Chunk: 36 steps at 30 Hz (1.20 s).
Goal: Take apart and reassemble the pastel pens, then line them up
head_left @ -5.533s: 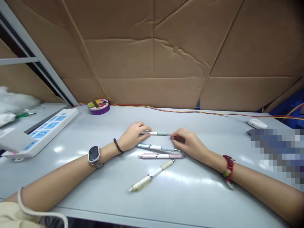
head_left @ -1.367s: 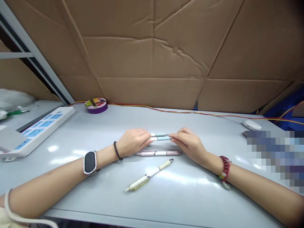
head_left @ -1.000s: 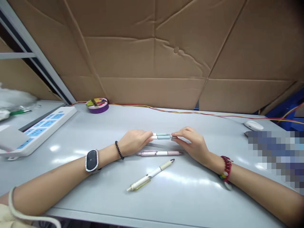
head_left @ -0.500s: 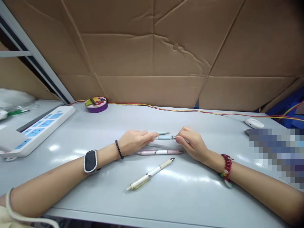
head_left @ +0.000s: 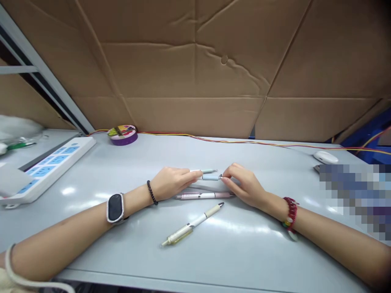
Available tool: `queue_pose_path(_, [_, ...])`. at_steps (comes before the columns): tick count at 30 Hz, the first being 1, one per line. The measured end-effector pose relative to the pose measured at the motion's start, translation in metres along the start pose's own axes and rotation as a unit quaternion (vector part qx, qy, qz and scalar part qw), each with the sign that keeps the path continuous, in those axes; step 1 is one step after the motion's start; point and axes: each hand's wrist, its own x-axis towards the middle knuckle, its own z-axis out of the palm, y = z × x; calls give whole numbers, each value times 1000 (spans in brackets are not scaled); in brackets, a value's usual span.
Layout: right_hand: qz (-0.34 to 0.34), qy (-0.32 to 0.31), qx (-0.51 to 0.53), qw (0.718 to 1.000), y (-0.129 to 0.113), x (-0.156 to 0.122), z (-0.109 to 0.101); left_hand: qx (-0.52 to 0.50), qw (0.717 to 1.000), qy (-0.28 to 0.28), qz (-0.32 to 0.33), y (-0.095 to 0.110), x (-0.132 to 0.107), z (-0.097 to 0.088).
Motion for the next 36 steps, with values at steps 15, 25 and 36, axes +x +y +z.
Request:
queue_pose_path(15, [11, -8, -19, 1000, 3, -1, 1, 29, 999, 15, 10, -1, 1, 1])
queue_pose_path(25, [-19, -32, 5, 999, 2, -1, 2, 28, 998, -5, 64, 0, 3, 1])
queue_pose_path(36, [-58, 24, 6, 998, -3, -2, -1, 58, 990, -49, 117, -2, 2, 0])
